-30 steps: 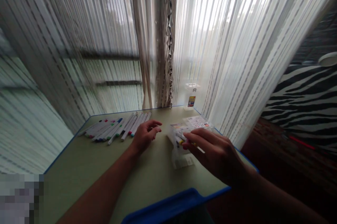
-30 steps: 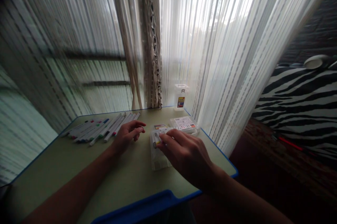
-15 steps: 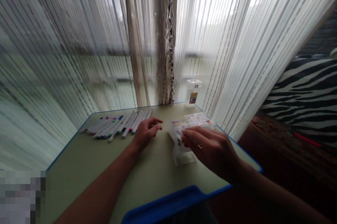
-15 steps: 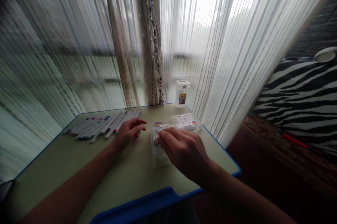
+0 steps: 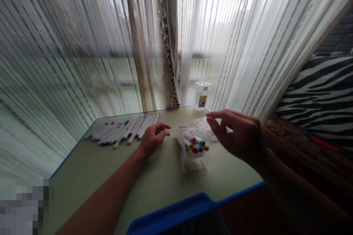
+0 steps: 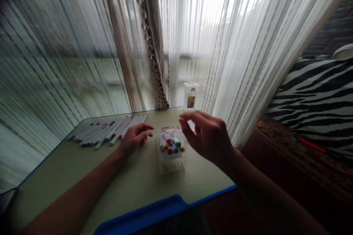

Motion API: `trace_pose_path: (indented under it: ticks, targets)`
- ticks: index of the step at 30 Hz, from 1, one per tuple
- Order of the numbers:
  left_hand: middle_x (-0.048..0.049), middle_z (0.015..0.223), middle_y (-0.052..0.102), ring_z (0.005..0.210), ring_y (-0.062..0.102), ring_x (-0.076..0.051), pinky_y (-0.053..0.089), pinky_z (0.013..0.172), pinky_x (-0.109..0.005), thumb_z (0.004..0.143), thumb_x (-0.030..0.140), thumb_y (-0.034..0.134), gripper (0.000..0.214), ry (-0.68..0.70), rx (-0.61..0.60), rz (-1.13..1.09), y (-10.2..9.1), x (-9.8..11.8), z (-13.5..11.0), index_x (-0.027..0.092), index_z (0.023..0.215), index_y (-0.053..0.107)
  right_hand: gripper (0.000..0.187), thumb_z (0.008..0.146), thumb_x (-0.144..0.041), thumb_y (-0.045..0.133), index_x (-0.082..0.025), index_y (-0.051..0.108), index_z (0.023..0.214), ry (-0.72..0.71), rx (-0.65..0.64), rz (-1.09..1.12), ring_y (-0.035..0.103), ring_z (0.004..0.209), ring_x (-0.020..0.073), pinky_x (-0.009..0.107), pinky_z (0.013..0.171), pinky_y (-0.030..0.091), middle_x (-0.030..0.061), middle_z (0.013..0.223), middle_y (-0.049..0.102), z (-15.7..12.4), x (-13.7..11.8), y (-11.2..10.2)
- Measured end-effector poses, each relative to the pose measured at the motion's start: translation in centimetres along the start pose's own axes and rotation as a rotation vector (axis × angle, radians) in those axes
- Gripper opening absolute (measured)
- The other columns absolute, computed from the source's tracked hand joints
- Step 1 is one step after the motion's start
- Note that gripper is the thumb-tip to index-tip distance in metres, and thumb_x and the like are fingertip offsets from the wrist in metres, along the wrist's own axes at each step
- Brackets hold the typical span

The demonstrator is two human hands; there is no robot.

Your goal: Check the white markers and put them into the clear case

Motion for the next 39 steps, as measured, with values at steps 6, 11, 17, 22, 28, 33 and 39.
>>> trace_pose_path:
  ticks: [6, 11, 17, 22, 28, 33, 39]
  targets:
    - [-0.0046, 0.081, 0.067, 0.054, 0.05, -0.009, 0.04, 0.05, -0.023, 0.079, 0.033, 0.062, 0.028, 0.078, 0.001, 0.24, -0.2, 0.6, -0.2, 0.013, 0.098, 0.068, 0.023, 0.088, -0.032, 0.06, -0.015, 0.074, 0.081, 0.339, 0.035, 0.264, 0.065, 0.055, 0.0143, 0.028, 0.057, 0.051, 0.0053, 0.069, 0.074, 3.2, 7.9, 5.7]
    - [-0.0077, 0.107, 0.066, 0.06, 0.054, -0.009, 0.047, 0.058, -0.025, 0.074, 0.025, 0.068, 0.043, 0.221, -0.045, 0.517, 0.2, 1.5, -0.7, 0.017, 0.116, 0.063, 0.027, 0.084, -0.036, 0.062, -0.012, 0.074, 0.087, 0.533, -0.048, 0.52, 0.063, 0.053, 0.0143, 0.025, 0.047, 0.048, 0.0092, 0.071, 0.074, 0.4, 10.7, 10.0]
    - [-0.0123, 0.128, 0.053, 0.08, 0.058, -0.015, 0.051, 0.068, -0.028, 0.07, 0.039, 0.078, 0.075, 0.407, -0.221, 0.622, 1.7, 1.8, -1.1, 0.024, 0.138, 0.051, 0.026, 0.085, -0.033, 0.062, -0.011, 0.072, 0.094, 0.471, -0.185, 0.623, 0.064, 0.054, 0.0134, 0.023, 0.048, 0.047, 0.0056, 0.065, 0.07, -1.6, 9.7, 10.7]
    - [-0.0117, 0.129, 0.052, 0.09, 0.06, -0.019, 0.052, 0.07, -0.028, 0.073, 0.039, 0.078, 0.065, 0.411, -0.144, 0.618, 2.6, 2.7, -1.5, 0.026, 0.133, 0.058, 0.027, 0.085, -0.032, 0.061, -0.01, 0.072, 0.097, 0.46, -0.3, 0.605, 0.065, 0.057, 0.0143, 0.024, 0.053, 0.048, 0.0046, 0.064, 0.068, -1.8, 9.3, 11.1]
    - [-0.0099, 0.124, 0.059, 0.083, 0.06, -0.015, 0.051, 0.068, -0.025, 0.075, 0.032, 0.075, 0.054, 0.404, -0.112, 0.595, 3.0, 3.0, -1.9, 0.022, 0.127, 0.064, 0.031, 0.084, -0.036, 0.063, -0.011, 0.07, 0.101, 0.425, -0.338, 0.657, 0.064, 0.057, 0.0141, 0.025, 0.054, 0.048, 0.0051, 0.068, 0.069, -1.8, 8.6, 10.8]
    - [-0.0111, 0.121, 0.062, 0.092, 0.063, -0.019, 0.054, 0.07, -0.025, 0.077, 0.033, 0.075, 0.05, 0.452, -0.067, 0.54, 2.7, 2.8, -1.9, 0.02, 0.124, 0.065, 0.033, 0.085, -0.037, 0.061, -0.009, 0.069, 0.101, 0.433, -0.407, 0.716, 0.05, 0.045, 0.0088, 0.022, 0.043, 0.035, 0.001, 0.058, 0.064, -1.8, 8.5, 10.9]
    - [-0.0092, 0.115, 0.064, 0.092, 0.063, -0.019, 0.056, 0.069, -0.025, 0.072, 0.026, 0.078, 0.049, 0.445, 0.007, 0.501, 2.3, 2.7, -2.0, 0.021, 0.119, 0.067, 0.024, 0.083, -0.035, 0.058, -0.014, 0.064, 0.094, 0.594, -0.438, 0.919, 0.044, 0.035, 0.0078, 0.02, 0.035, 0.03, -0.0061, 0.054, 0.056, -1.8, 8.1, 11.0]
Point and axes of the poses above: each hand's wrist, its own z-axis towards the middle knuckle, its own y-axis out of the palm, x = y × z, the point moved 2 cm from there along z, towards the middle knuckle
